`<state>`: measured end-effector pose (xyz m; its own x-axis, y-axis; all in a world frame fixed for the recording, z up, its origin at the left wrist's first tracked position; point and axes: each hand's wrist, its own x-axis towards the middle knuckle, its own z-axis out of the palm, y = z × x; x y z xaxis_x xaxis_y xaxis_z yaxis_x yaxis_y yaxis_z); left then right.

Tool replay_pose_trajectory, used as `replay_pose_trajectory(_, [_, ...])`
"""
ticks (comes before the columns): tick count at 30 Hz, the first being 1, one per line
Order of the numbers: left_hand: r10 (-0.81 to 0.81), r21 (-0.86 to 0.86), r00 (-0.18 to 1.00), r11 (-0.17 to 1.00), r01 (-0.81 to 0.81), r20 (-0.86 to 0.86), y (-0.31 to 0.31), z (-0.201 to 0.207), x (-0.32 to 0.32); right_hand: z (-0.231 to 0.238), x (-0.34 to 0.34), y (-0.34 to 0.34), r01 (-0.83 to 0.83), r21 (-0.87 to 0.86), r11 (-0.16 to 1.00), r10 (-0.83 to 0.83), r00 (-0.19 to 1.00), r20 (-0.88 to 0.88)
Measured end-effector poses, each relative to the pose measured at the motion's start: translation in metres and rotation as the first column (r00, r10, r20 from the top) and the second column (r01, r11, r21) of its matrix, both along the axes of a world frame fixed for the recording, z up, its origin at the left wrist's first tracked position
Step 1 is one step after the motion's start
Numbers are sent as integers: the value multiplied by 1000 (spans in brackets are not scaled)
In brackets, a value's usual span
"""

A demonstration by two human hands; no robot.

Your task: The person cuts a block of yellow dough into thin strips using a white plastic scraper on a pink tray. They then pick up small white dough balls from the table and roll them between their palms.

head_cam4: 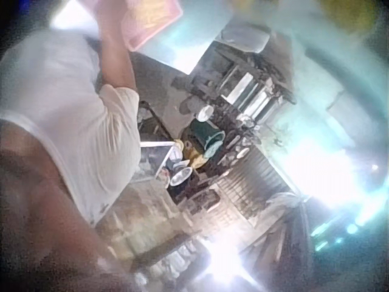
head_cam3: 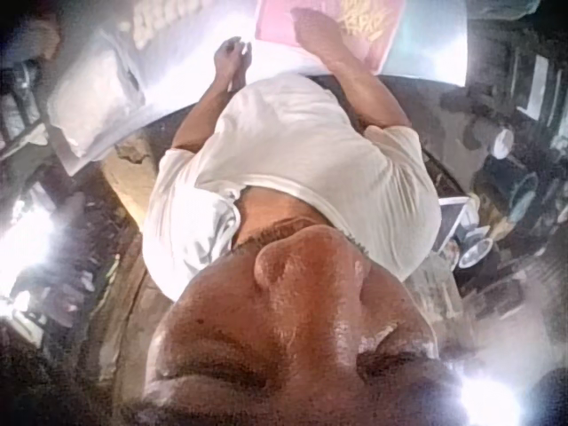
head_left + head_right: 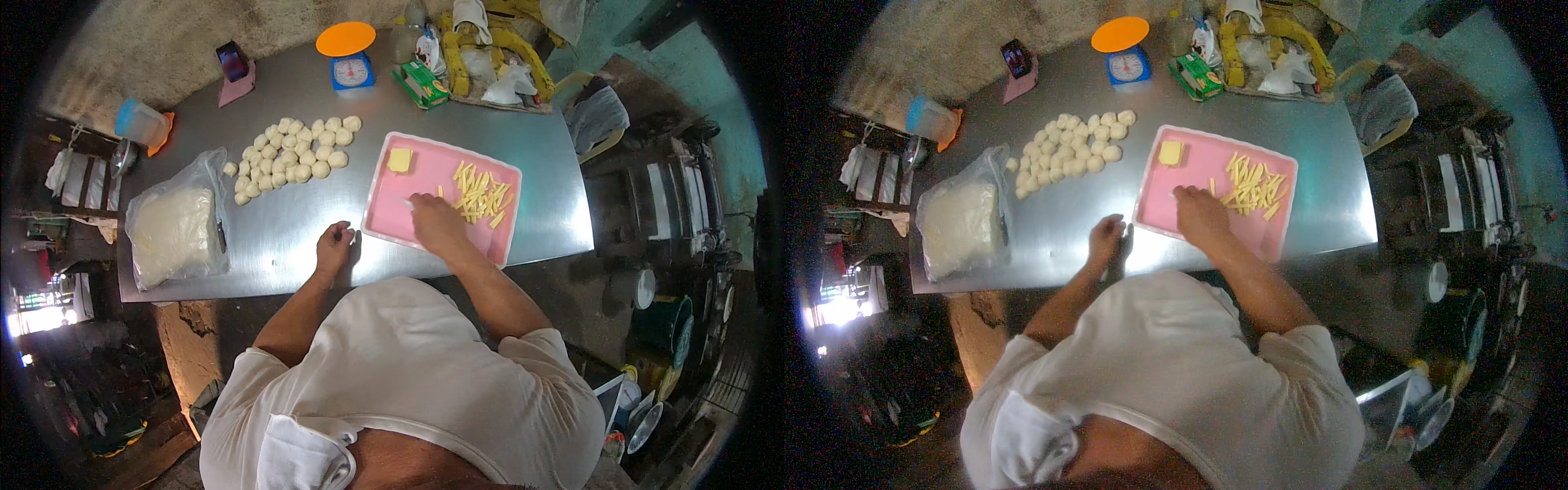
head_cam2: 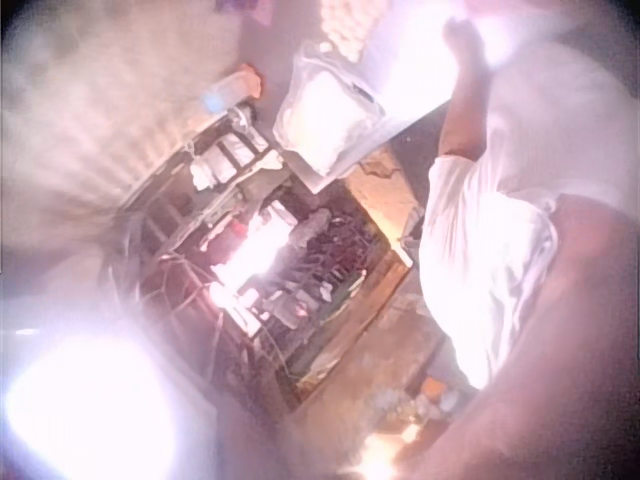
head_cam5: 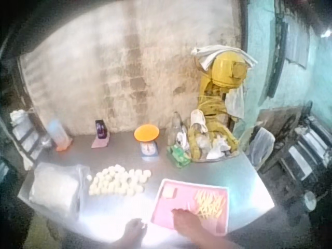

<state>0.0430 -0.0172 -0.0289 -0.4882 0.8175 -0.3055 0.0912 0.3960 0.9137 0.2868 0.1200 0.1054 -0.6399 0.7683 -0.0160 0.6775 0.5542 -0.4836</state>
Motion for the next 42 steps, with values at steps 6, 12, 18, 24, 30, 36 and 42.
replay_pose_trajectory(6, [36,-17,999,999,-36,-13,3,8,5,-36,-34,-24,-144,-163,976,173,968,184])
replay_pose_trajectory(12, [61,-71,997,995,-64,-49,-3,11,11,-42,3,-26,-125,-199,972,130,991,10])
replay_pose_trajectory(18, [44,-55,993,997,-50,-114,1,17,3,-58,107,37,496,58,867,-490,867,-88])
replay_pose_trajectory(24, [-100,38,756,986,164,-647,55,33,-48,-166,208,41,696,-302,652,-757,618,-212])
replay_pose_trajectory(30, [-309,-142,563,937,320,-767,177,77,-109,-198,208,8,593,-492,637,-770,510,-384])
replay_pose_trajectory(36, [-453,-221,426,843,490,-783,265,52,-153,-196,203,-20,769,-472,431,-900,331,-284])
replay_pose_trajectory(42, [-739,-481,446,669,566,-504,292,51,-167,-154,154,-38,761,-550,343,-938,242,-250])
